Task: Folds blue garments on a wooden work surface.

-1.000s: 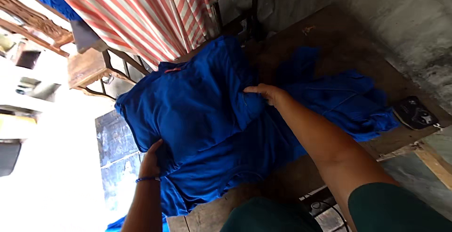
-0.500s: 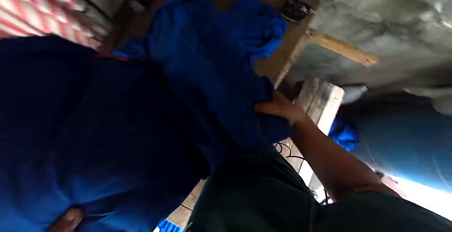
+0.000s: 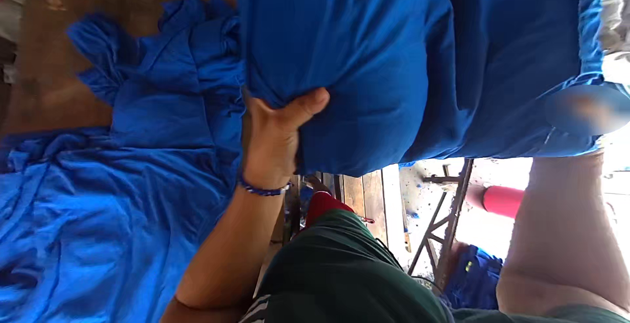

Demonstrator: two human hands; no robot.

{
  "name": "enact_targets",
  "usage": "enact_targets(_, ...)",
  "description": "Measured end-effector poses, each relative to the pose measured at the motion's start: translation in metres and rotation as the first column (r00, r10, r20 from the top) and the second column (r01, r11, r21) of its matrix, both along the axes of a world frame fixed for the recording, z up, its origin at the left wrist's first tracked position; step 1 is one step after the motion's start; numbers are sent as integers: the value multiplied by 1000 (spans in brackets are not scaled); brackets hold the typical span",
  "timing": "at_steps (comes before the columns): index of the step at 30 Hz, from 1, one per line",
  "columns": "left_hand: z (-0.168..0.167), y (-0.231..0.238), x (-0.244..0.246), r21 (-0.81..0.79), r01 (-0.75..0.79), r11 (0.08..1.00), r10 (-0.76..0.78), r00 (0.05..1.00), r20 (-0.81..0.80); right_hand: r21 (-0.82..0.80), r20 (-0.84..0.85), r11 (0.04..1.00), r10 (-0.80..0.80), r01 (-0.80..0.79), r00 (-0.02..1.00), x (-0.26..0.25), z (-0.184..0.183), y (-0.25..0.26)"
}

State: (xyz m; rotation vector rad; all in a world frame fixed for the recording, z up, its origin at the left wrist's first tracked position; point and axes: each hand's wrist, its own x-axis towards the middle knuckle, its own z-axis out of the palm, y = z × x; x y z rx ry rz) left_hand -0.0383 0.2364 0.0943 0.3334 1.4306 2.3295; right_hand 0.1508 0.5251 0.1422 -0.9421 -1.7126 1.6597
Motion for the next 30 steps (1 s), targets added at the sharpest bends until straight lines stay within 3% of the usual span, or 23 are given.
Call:
enact_targets(2,-26,31,0,-146,100,984,-82,988,128,4,44,996,94,-94,995,37,-56,72)
enact_targets(3,-47,39,0,-275,192,942,-134,967,217,-20,198,997,76,-74,977,53,-88,101)
enact_targets(5,-109,37,1,-532,418,737,-228,894,386,-41,536,991,-83,124,840,76,-162,139)
enact_targets(6,-138,27,4,-609,526,594,-260,842,473,-8,680,986,-115,165,724,79,-197,144)
enact_targets(8,-164,1,14,-608,688,396,-278,721,635,20,864,1000,-26,18,503,68,-253,134)
enact_targets(10,-164,-36,26,-560,766,316,-339,642,687,-55,910,985,117,-164,398,38,-291,98)
enact_targets(11,-163,-57,31,-527,792,308,-384,610,693,-91,902,968,180,-235,392,20,-310,77)
enact_targets(14,-148,-107,37,-425,837,345,-495,547,675,-164,843,915,324,-368,429,-42,-352,11)
enact_targets(16,-133,-133,39,-378,826,419,-542,561,626,-196,830,868,394,-455,395,-85,-350,-35)
enact_targets(18,-112,-153,44,-400,751,525,-497,652,572,-128,812,844,391,-521,433,-126,-323,-81)
enact_targets(20,-89,-170,53,-530,610,589,-366,786,499,54,739,806,365,-589,567,-154,-292,-124)
enact_targets(23,-68,-208,87,-699,306,646,-112,944,310,356,531,640,461,-681,711,-174,-255,-184)
enact_targets(25,-54,-232,123,-678,142,721,4,978,209,494,406,462,627,-737,665,-182,-240,-218)
enact_targets(27,-41,-252,163,-607,26,795,112,976,189,511,356,302,778,-805,518,-191,-233,-245)
enact_targets(30,-34,-259,209,-509,-169,844,289,943,165,462,299,205,880,-863,369,-203,-236,-280)
